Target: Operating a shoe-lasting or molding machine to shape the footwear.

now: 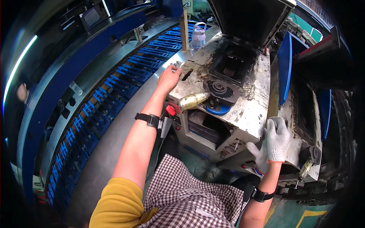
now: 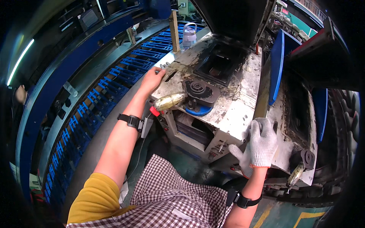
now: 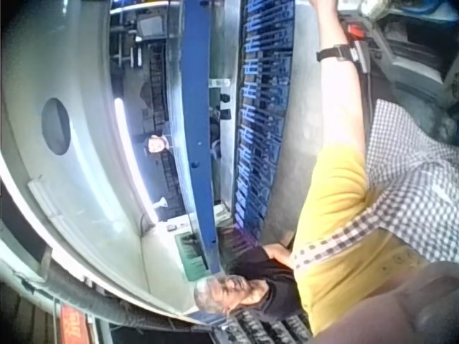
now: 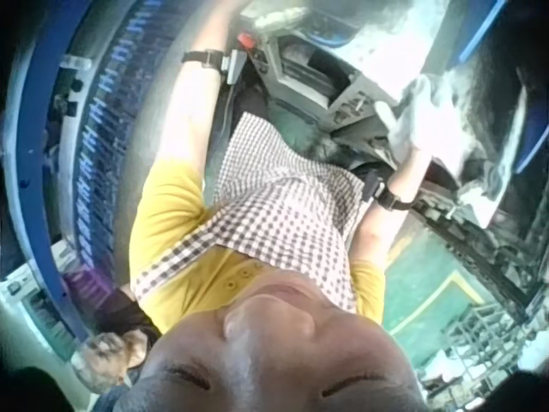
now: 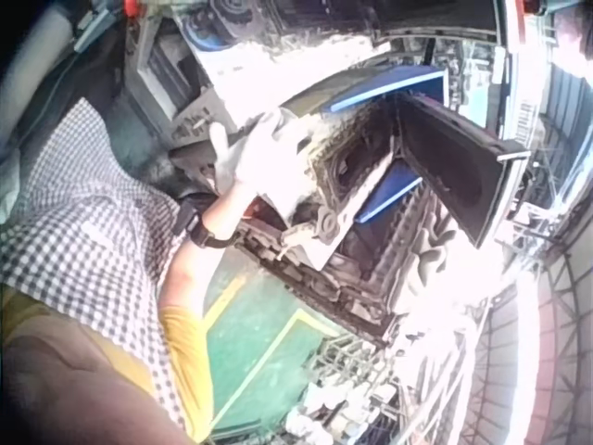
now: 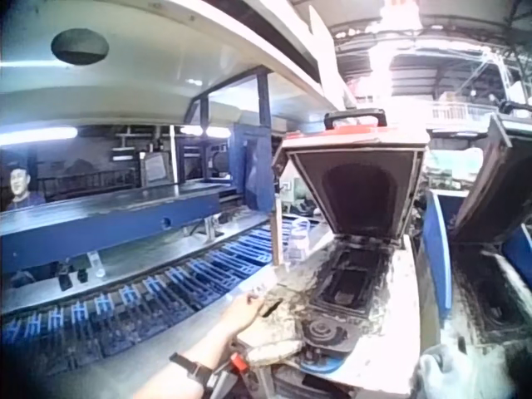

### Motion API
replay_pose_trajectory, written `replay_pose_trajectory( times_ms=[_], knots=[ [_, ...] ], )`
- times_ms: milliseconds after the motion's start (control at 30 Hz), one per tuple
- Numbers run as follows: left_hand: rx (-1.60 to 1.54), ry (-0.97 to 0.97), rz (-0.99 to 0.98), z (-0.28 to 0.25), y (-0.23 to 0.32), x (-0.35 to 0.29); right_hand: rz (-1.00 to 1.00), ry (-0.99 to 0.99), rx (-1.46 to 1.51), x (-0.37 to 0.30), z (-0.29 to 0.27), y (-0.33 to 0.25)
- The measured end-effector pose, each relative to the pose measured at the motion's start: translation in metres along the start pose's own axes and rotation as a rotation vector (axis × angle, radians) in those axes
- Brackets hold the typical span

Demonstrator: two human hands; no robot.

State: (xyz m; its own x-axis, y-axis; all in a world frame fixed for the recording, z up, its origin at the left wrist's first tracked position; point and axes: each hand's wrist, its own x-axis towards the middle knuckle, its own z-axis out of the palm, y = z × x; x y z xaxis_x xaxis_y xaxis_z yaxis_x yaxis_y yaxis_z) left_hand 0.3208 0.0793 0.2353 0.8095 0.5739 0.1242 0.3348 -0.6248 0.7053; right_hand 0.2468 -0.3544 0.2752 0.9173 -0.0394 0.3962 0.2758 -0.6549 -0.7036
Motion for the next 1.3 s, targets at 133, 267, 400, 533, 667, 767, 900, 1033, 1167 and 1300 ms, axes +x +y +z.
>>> replay_pose_trajectory(
  times_ms=[133,267,400,533,667,767,900,1033,1167,1300],
  knots=[
    [0.015,0.034,0.045,0.003,-0.001,-0.002,0.058,-0.011,0.056,0.004,0.002,0.01],
    [0.039,0.019,0.062,-0.001,0.008,-0.009,0.015,0.025,-0.02,0.003,0.0,0.009],
    [0.041,0.02,0.071,-0.003,0.012,-0.013,0.023,0.021,-0.051,0.003,-0.002,0.006],
    [0.044,0.028,0.044,-0.006,0.009,-0.014,0.0,-0.027,-0.095,0.005,-0.005,-0.007],
    [0.04,0.033,0.051,-0.006,0.009,-0.012,0.097,-0.126,0.061,0.025,-0.008,-0.002],
    [0.015,0.019,0.055,-0.007,0.014,-0.014,0.063,-0.099,0.065,0.036,0.006,0.012],
    [0.003,0.03,0.063,-0.006,0.013,-0.014,0.018,-0.077,-0.16,0.033,0.009,-0.004],
    [-0.007,0.061,0.074,-0.008,0.011,-0.014,0.039,-0.1,0.025,0.033,0.006,0.001],
    [0.025,0.076,0.07,-0.007,0.014,-0.018,0.025,-0.116,0.077,0.033,0.005,0.008],
    [0.034,0.071,0.066,-0.009,0.015,-0.02,0.072,-0.123,0.149,0.033,0.006,0.013]
  ],
)
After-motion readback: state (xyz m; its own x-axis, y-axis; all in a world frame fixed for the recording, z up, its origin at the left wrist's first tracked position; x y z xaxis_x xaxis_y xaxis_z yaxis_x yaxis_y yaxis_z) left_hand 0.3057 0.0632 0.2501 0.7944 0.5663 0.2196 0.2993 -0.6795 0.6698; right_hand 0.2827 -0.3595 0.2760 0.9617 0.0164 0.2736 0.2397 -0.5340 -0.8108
